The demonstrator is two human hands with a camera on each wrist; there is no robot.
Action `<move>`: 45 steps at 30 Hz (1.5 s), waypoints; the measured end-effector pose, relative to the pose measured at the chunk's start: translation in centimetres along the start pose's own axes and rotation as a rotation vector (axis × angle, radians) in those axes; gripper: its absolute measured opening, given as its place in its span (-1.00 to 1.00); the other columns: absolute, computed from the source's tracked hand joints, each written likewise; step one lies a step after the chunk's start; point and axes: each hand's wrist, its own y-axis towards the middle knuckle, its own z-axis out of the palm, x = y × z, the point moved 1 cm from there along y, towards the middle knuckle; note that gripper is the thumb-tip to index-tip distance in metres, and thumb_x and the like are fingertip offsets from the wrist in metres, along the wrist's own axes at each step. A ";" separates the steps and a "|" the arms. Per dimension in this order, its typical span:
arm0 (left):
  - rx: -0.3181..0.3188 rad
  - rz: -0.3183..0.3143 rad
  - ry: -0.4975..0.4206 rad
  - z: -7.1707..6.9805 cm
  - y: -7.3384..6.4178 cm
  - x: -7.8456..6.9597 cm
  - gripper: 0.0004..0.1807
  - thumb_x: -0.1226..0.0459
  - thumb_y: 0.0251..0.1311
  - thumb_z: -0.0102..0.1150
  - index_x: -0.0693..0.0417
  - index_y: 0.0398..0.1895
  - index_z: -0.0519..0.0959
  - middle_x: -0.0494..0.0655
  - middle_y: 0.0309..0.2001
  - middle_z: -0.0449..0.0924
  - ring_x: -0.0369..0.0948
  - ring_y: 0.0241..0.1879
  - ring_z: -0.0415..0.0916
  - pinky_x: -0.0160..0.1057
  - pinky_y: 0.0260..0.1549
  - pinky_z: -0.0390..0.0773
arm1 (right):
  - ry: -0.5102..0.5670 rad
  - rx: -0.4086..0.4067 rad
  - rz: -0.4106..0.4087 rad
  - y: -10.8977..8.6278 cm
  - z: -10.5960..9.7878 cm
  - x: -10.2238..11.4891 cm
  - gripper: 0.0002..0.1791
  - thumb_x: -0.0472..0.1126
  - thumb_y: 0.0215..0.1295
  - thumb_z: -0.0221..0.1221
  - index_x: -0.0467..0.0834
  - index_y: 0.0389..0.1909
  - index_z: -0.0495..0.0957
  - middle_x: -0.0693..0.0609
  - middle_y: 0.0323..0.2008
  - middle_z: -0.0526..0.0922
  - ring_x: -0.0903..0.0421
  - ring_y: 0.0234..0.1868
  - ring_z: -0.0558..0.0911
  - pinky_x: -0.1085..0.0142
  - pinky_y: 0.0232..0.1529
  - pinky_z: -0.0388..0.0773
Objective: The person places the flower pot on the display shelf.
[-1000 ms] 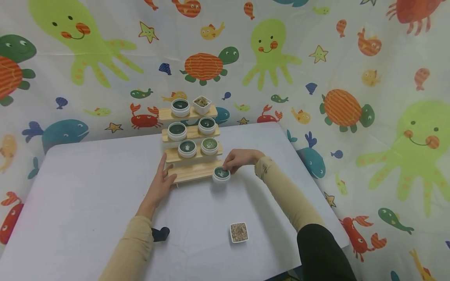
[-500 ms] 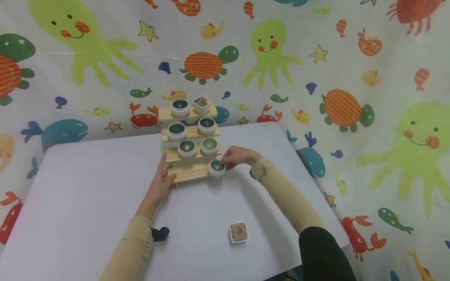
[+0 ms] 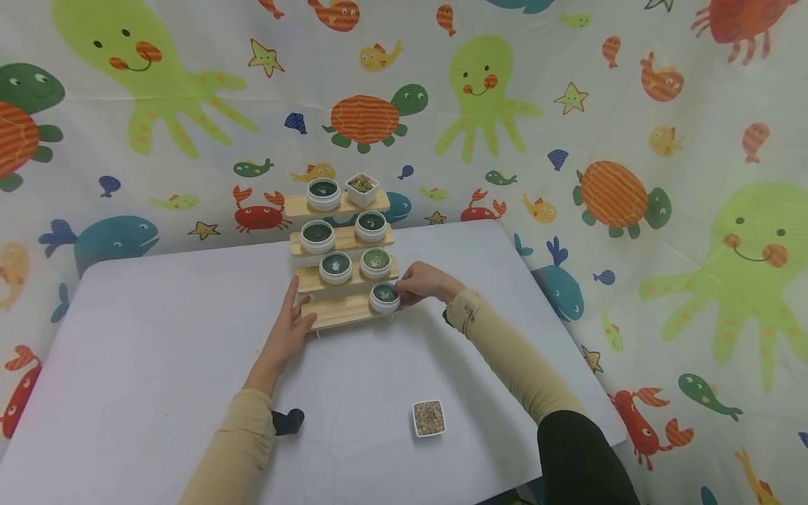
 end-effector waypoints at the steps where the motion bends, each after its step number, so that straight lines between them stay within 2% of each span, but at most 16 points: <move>1: -0.001 0.000 0.002 0.0 0.0 0.0 -0.08 0.38 0.48 -0.10 -0.44 0.54 -0.44 0.35 0.51 -0.19 0.32 0.37 0.11 0.22 0.21 0.33 | 0.006 -0.001 -0.002 -0.1 0.0 0.1 -0.70 -0.16 0.31 0.17 -0.34 -0.21 0.70 -0.08 -0.41 0.75 0.12 -0.39 0.73 0.34 -0.25 0.70; 18: -0.005 0.005 0.013 -0.1 0.2 0.4 -0.08 0.39 0.48 -0.11 -0.45 0.54 -0.45 0.34 0.51 -0.19 0.30 0.37 0.13 0.18 0.20 0.37 | -0.008 -0.004 -0.027 0.8 0.1 -0.2 -0.69 -0.14 0.30 0.18 -0.34 -0.18 0.69 -0.06 -0.35 0.75 0.13 -0.32 0.72 0.33 -0.21 0.70; 27: -0.021 0.018 0.028 -0.6 1.4 2.9 -0.08 0.31 0.49 -0.09 -0.73 0.47 -0.42 0.26 0.53 -0.18 0.25 0.37 0.16 0.16 0.20 0.40 | -0.001 -0.003 -0.017 0.6 0.2 0.2 -0.69 -0.13 0.32 0.18 -0.32 -0.19 0.69 -0.06 -0.36 0.75 0.12 -0.31 0.72 0.34 -0.19 0.69; 35: -0.026 0.011 0.044 -0.6 1.6 3.3 -0.08 0.29 0.49 -0.08 -0.82 0.43 -0.41 0.23 0.53 -0.15 0.24 0.36 0.19 0.16 0.18 0.42 | 0.031 0.014 -0.025 0.6 0.1 -0.5 -0.64 -0.05 0.33 0.20 -0.30 -0.18 0.70 -0.05 -0.35 0.75 0.13 -0.30 0.72 0.34 -0.19 0.69; 42: -0.038 0.012 0.063 -0.5 1.7 3.3 -0.08 0.27 0.49 -0.06 -0.83 0.42 -0.40 0.23 0.53 -0.14 0.23 0.37 0.19 0.13 0.19 0.42 | 0.123 0.082 -0.107 0.0 -0.8 -2.9 -0.60 -0.04 0.42 0.13 -0.32 -0.02 0.64 -0.10 -0.15 0.72 0.08 -0.14 0.72 0.28 -0.06 0.67; 45: -0.036 0.008 0.060 -0.4 1.4 2.7 -0.08 0.29 0.49 -0.07 -0.77 0.45 -0.41 0.25 0.53 -0.14 0.23 0.37 0.18 0.12 0.19 0.43 | 0.080 0.137 -0.187 -0.6 -1.2 -4.4 -0.59 0.00 0.40 0.15 -0.19 0.09 0.61 -0.01 -0.03 0.69 0.11 -0.01 0.67 0.22 0.10 0.59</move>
